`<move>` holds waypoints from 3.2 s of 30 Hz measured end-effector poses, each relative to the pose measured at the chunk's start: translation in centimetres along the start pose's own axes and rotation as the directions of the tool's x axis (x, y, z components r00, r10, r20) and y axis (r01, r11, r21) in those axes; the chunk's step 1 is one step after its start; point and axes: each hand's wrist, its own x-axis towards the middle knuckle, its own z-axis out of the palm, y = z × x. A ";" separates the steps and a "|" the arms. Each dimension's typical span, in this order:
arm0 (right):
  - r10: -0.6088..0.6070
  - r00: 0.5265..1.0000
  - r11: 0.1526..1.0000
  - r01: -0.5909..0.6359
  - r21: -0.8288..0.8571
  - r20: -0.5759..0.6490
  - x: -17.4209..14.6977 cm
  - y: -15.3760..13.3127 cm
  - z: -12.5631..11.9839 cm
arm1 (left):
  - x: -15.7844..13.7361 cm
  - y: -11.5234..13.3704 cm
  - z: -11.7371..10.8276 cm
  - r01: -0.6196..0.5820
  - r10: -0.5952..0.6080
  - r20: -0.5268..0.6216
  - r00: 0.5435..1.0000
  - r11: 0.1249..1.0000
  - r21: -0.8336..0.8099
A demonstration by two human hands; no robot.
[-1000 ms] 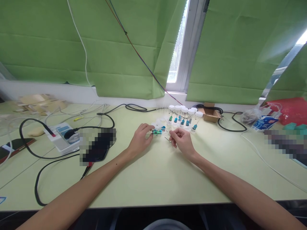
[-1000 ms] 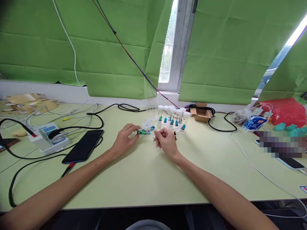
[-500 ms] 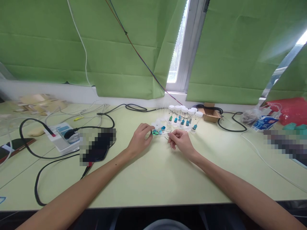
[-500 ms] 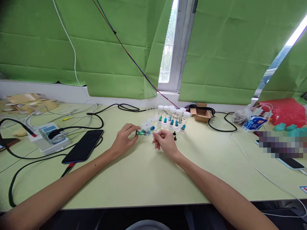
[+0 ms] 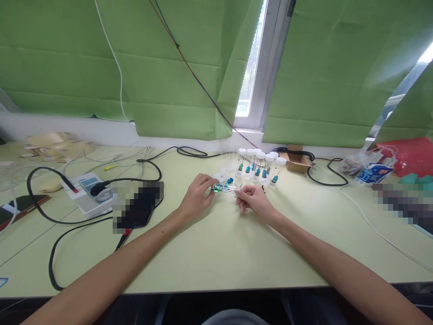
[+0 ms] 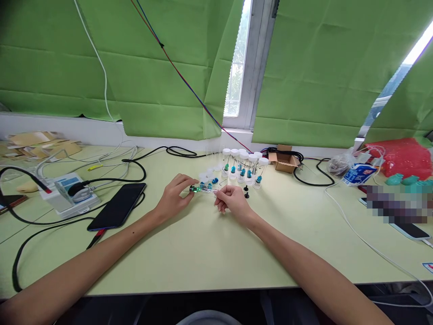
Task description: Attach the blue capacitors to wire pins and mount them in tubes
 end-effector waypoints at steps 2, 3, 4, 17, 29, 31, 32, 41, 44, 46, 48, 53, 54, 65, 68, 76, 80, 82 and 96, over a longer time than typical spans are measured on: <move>0.016 1.000 1.000 -0.016 0.005 0.011 0.0 0.0 0.0 | 0.0 -0.1 0.0 0.000 0.000 0.004 1.000 1.000 -0.004; 0.022 1.000 1.000 -0.023 0.007 0.018 0.0 0.0 -0.1 | 0.0 -0.1 0.0 0.000 0.000 0.005 1.000 1.000 -0.005; 0.029 0.999 1.000 -0.029 0.009 0.025 0.0 -0.1 -0.1 | 0.0 -0.1 0.0 -0.002 0.002 0.006 1.000 1.000 -0.007; 0.112 0.988 0.994 -0.109 -0.031 0.109 -0.1 -0.3 -0.3 | 0.1 -0.1 -0.1 -0.054 0.057 0.040 0.998 0.996 -0.067; 0.116 0.985 0.993 -0.111 -0.044 0.129 -0.3 -0.5 -0.2 | 0.0 0.2 -0.2 -0.028 0.032 0.062 0.998 0.997 -0.065; 0.108 0.986 0.994 -0.103 -0.046 0.129 -0.2 -0.4 -0.2 | 0.1 0.2 -0.2 -0.025 0.029 0.063 0.998 0.998 -0.062; 0.106 0.986 0.994 -0.101 -0.048 0.128 -0.2 -0.4 -0.3 | 0.1 0.2 -0.2 -0.024 0.028 0.062 0.998 0.998 -0.061; 0.097 0.987 0.994 -0.091 -0.053 0.129 -0.2 -0.2 -0.4 | -0.1 0.1 0.1 0.003 0.003 0.076 0.997 0.998 -0.070; 0.093 0.988 0.995 -0.088 -0.050 0.125 -0.1 -0.2 -0.3 | -0.1 0.1 0.1 0.010 -0.004 0.086 0.996 0.998 -0.069; 0.081 0.990 0.997 -0.078 -0.028 0.119 -0.1 -0.2 -0.3 | -0.1 0.1 0.2 0.029 -0.022 0.092 0.996 0.997 -0.070; 0.054 0.992 0.998 -0.055 0.006 0.112 0.0 -0.3 -0.2 | -0.1 0.2 0.2 0.065 -0.058 0.092 0.994 0.995 -0.072; -0.050 0.995 0.996 0.043 0.080 0.085 -0.2 -1.1 0.0 | 0.2 0.7 0.5 0.175 -0.169 0.073 0.983 0.979 -0.101; -0.073 0.995 0.994 0.067 0.085 0.073 -0.2 -1.2 0.0 | 0.3 0.8 0.5 0.204 -0.198 0.062 0.978 0.973 -0.109; -0.364 0.929 0.890 0.328 -0.318 -0.061 -0.9 -0.6 1.0 | 0.3 1.5 0.5 0.403 -0.390 0.111 0.914 0.903 -0.147; -0.437 0.898 0.827 0.378 -0.415 -0.054 -1.2 -0.7 1.4 | 0.2 2.9 0.6 0.371 -0.339 0.200 0.919 0.916 -0.154; -0.540 0.841 0.756 0.473 -0.452 -0.023 -1.3 -0.5 1.6 | 0.3 4.5 0.6 0.264 -0.182 0.335 0.925 0.939 -0.219; -0.575 0.811 0.740 0.459 -0.492 -0.108 -0.9 -0.4 1.3 | 0.3 2.3 0.6 0.147 -0.097 0.291 0.952 0.977 -0.156; -0.569 0.813 0.741 0.440 -0.506 -0.126 -0.8 -0.4 1.1 | 0.3 0.8 0.8 0.164 -0.136 0.230 0.964 0.981 -0.105; -0.506 0.861 0.741 0.402 -0.537 -0.054 -1.0 -0.2 1.6 | -0.3 -3.7 2.0 0.140 -0.147 0.403 0.904 0.989 0.047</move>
